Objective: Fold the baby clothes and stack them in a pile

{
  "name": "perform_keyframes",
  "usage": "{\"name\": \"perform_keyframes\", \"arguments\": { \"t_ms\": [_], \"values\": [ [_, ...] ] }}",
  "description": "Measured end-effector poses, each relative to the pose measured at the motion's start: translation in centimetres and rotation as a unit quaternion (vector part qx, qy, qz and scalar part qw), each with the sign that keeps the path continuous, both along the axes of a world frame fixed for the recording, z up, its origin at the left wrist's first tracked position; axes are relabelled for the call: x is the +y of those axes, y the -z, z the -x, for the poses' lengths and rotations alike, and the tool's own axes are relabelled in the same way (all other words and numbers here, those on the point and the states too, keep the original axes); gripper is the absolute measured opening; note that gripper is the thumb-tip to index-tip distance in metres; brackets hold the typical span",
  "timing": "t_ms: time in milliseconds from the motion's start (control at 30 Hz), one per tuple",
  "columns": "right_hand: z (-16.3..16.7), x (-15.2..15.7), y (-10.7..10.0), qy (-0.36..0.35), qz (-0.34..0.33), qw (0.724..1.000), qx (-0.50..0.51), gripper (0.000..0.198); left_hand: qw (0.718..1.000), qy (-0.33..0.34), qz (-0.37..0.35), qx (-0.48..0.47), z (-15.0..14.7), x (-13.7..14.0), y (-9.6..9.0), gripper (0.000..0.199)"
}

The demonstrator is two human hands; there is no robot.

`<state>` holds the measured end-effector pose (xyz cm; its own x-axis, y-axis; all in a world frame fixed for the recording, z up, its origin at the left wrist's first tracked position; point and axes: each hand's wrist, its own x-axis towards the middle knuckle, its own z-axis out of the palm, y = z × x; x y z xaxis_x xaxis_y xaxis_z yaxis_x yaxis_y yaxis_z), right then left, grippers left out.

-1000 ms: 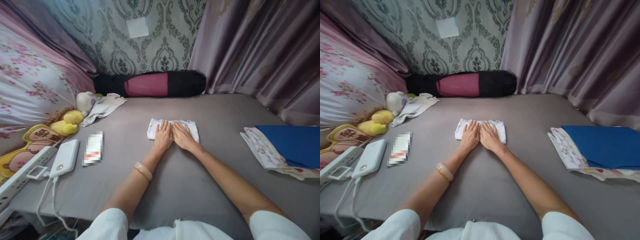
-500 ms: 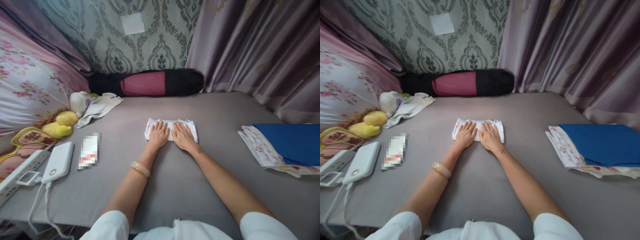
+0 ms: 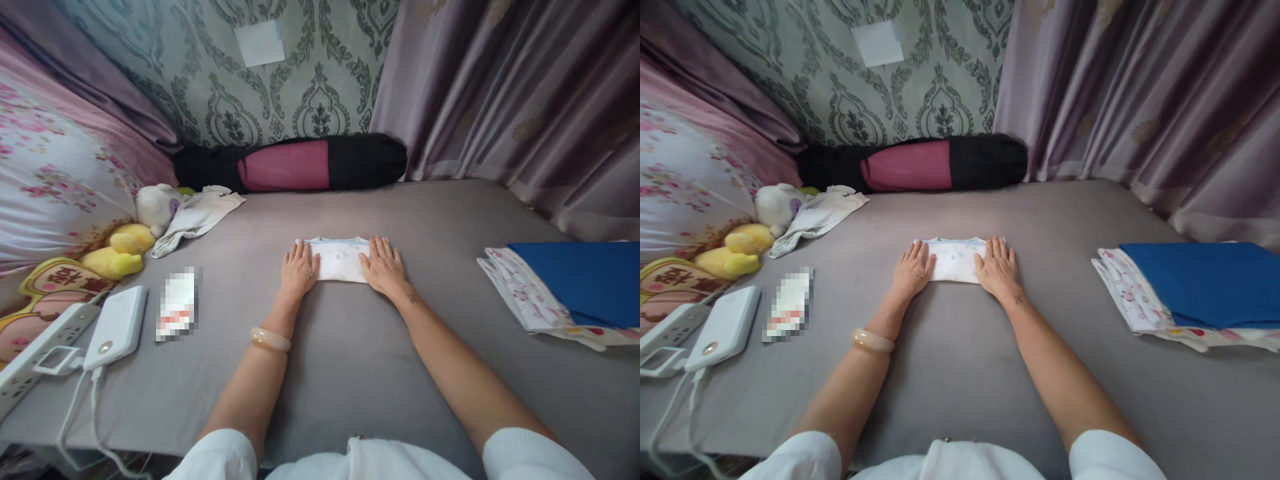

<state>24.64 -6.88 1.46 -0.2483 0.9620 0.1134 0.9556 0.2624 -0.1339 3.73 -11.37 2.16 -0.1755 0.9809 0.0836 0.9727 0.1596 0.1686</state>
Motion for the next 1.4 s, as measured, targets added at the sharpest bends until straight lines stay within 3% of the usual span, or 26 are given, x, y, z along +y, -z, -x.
{"name": "perform_keyframes", "arguments": {
  "t_ms": [267, 433, 533, 633, 733, 833, 1133, 1400],
  "values": [
    [-1.2, 0.6, -0.2, 0.083, 0.041, 0.996, 0.010, 0.065, 1.000, -0.024, 0.006, -0.014, 0.3, 0.0, 0.1, 0.059],
    [-1.1, 0.5, -0.3, 0.097, -0.012, 0.995, 0.018, 0.063, 0.998, -0.032, -0.053, -0.005, 0.1, 0.0, 0.3, 0.056],
    [-0.1, 0.1, -0.8, 0.041, -0.085, 0.995, 0.037, 0.059, 0.992, -0.012, -0.127, 0.007, -0.6, 0.1, 0.0, 0.054],
    [1.5, -0.7, -1.4, -0.062, -0.093, 0.992, 0.061, 0.056, 0.984, 0.073, -0.161, 0.016, -1.8, 0.2, -0.4, 0.052],
    [3.0, -1.4, -1.8, -0.142, -0.060, 0.986, 0.066, 0.056, 0.981, 0.137, -0.137, 0.019, -3.1, 0.3, -0.7, 0.050],
    [3.8, -1.8, -1.8, -0.172, -0.041, 0.982, 0.068, 0.057, 0.984, 0.146, -0.105, 0.019, -3.7, 0.4, -0.7, 0.050],
    [3.6, -1.5, -0.7, -0.184, 0.013, 0.981, 0.055, 0.059, 0.991, 0.136, -0.008, 0.006, -3.5, 0.6, 0.0, 0.053],
    [3.6, -1.6, -0.7, -0.178, 0.006, 0.982, 0.061, 0.058, 0.991, 0.131, 0.000, 0.003, -3.5, 0.7, 0.1, 0.053]
  ]
}}
